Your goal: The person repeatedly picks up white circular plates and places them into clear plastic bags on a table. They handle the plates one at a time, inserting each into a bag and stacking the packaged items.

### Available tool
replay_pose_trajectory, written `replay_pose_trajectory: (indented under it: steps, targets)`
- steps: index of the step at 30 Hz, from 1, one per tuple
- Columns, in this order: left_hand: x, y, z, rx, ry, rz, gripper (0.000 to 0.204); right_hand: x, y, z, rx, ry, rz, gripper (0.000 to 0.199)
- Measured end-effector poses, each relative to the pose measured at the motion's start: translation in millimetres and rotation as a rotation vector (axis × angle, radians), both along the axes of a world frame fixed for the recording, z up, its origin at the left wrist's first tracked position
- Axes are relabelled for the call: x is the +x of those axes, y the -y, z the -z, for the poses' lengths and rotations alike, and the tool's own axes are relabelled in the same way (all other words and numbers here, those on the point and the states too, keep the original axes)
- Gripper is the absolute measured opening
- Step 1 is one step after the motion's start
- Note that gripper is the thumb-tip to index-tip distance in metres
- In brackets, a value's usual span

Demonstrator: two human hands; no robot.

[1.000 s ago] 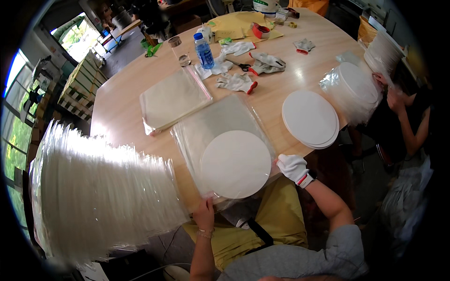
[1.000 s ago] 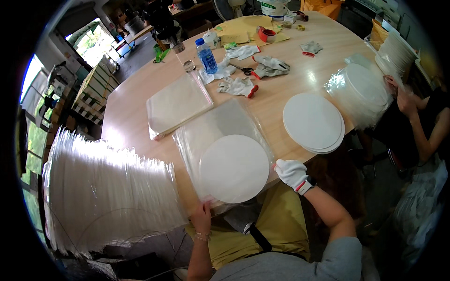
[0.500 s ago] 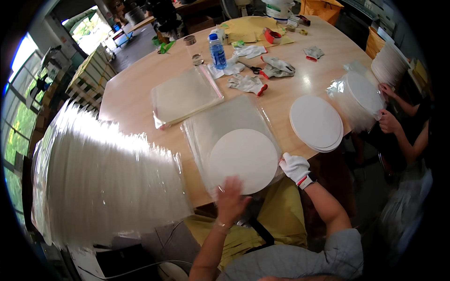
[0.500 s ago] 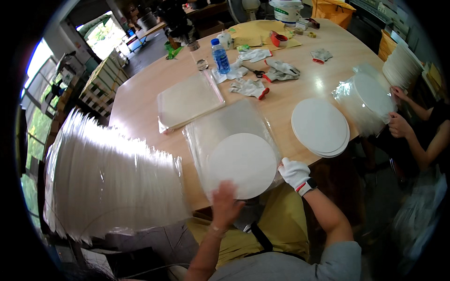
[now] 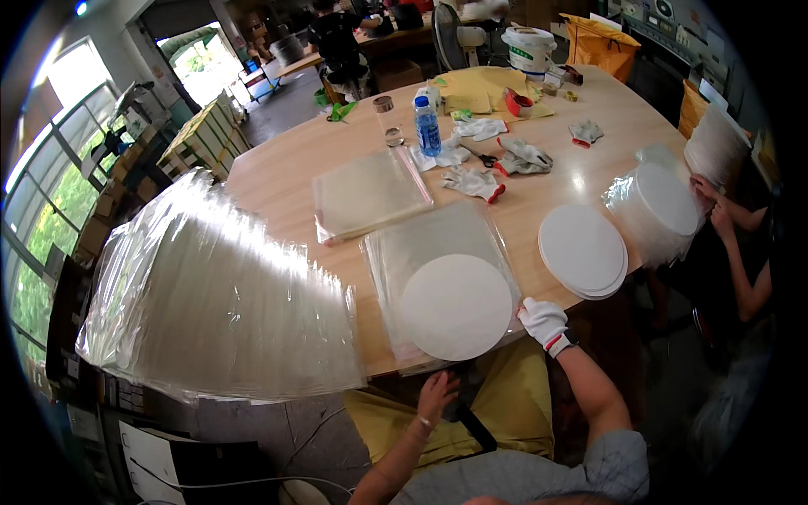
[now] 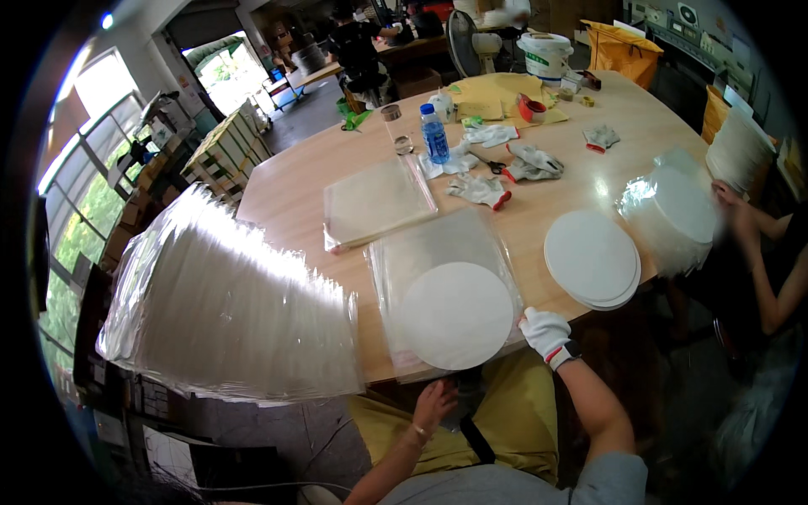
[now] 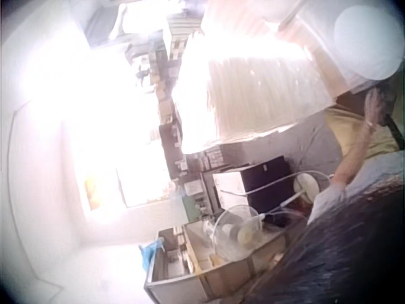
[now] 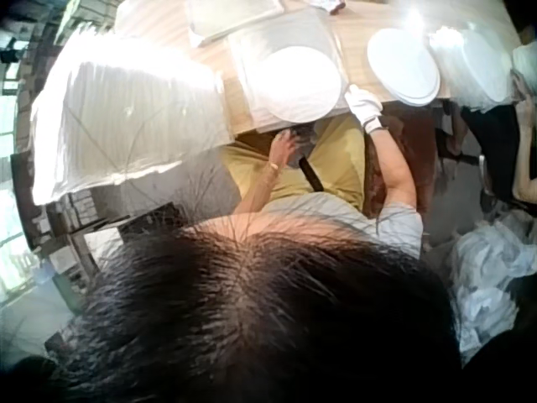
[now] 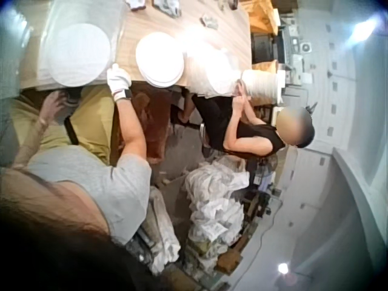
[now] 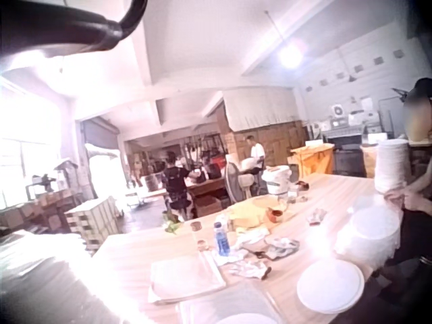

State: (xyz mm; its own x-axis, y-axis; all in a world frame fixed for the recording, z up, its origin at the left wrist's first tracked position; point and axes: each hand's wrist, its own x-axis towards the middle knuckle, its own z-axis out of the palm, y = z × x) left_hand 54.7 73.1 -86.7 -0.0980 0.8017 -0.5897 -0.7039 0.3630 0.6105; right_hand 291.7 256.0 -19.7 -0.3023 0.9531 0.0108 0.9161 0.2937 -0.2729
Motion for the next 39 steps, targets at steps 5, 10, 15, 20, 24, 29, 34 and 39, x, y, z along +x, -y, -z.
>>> replay_pose_trajectory:
  steps: [5, 10, 15, 20, 24, 29, 34, 39]
  targets:
    - [16, -41, 2, 0.058, 0.012, -0.138, 0.022, 9, -2, -6, -0.054, -0.13, 0.097, 0.028]
    - [20, -43, -44, 0.262, -0.115, -0.199, 0.017, 35, 3, 7, -0.375, -0.692, 0.223, 0.027]
    - [12, -44, -100, 0.485, -0.368, -0.076, 0.015, 18, 2, 44, -0.419, -1.019, 0.094, 0.042]
    - [-35, -9, -181, 0.842, -1.051, 0.111, 0.012, -40, 44, -56, -0.534, -1.673, -0.048, 0.044]
    - [-88, 42, -324, 1.081, -1.77, -0.154, 0.019, -104, 38, -182, -0.272, -1.503, -0.406, 0.035]
    - [-192, 81, -442, 1.082, -1.531, -0.816, 0.037, -236, 59, -352, -0.556, -1.632, -0.753, 0.039]
    - [-309, 108, -454, 0.578, -1.572, -0.864, 0.095, -331, 62, -397, -0.714, -1.216, -0.907, 0.024]
    - [-320, 98, -459, -0.162, -2.357, -0.803, 0.091, -351, 47, -399, -0.542, -0.889, -0.865, 0.032]
